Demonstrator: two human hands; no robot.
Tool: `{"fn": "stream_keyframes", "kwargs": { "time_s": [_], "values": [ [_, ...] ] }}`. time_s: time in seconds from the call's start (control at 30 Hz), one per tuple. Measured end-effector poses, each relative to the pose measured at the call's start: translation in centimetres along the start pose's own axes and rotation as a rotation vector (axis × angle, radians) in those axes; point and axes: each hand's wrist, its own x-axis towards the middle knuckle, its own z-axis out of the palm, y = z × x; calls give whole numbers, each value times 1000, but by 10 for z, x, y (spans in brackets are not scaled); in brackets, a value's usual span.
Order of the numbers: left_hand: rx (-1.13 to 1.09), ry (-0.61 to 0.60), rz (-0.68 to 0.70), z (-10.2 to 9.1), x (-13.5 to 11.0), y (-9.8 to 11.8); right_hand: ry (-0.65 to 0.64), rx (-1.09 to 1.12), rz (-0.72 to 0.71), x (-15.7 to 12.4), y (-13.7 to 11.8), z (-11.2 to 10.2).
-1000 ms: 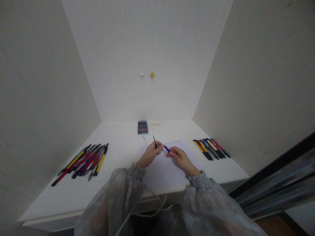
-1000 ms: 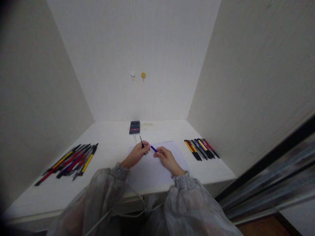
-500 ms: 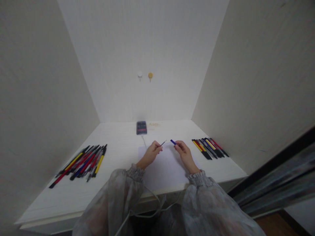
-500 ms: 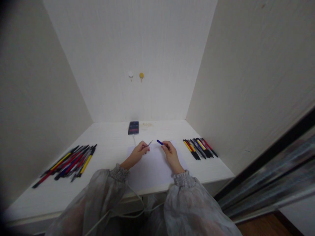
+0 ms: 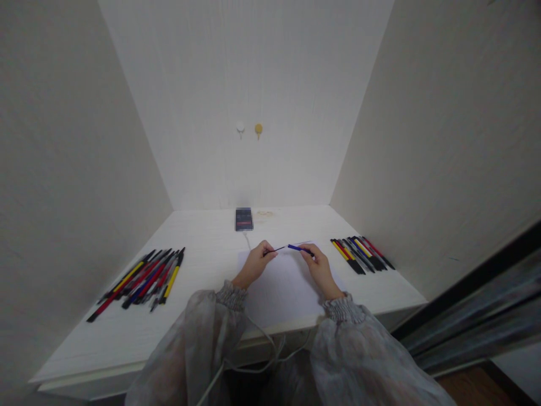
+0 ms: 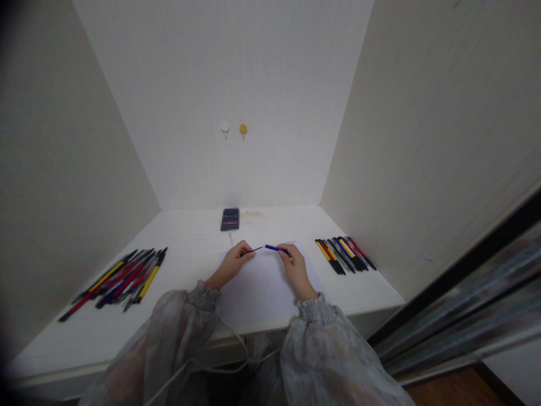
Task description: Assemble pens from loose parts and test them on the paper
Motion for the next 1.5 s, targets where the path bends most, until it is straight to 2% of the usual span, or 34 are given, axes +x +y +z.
{"fn": "stream_keyframes", "kwargs": {
  "time_s": [0.17, 0.27, 0.5, 0.7, 0.83, 1.03, 1.17, 1.37, 1.5],
  "values": [
    [186, 21, 93, -2, -2, 0, 5, -129, -101, -2, 5, 1],
    [236, 41, 99, -2, -2, -1, 2, -183, -134, -2, 8, 2],
    [242, 69, 97, -4, -1, -2, -14, -247, -178, -2, 11, 2],
    [233, -11, 151, 1, -2, -9, -107, -323, -223, -3, 10, 6],
    [219, -2, 158, 4, -3, -14, -131, -315, -234, -5, 5, 8],
    [295, 3, 263, 2, -3, -12, -158, -297, -276, -7, 4, 8],
    [313, -10, 279, 1, -3, -11, -180, -309, -301, -7, 9, 10],
    [309, -49, 274, 2, -2, -13, -208, -500, -329, -8, 9, 9],
    [302, -64, 291, 3, -3, -11, -256, -547, -337, -8, 3, 7]
  ]
}}
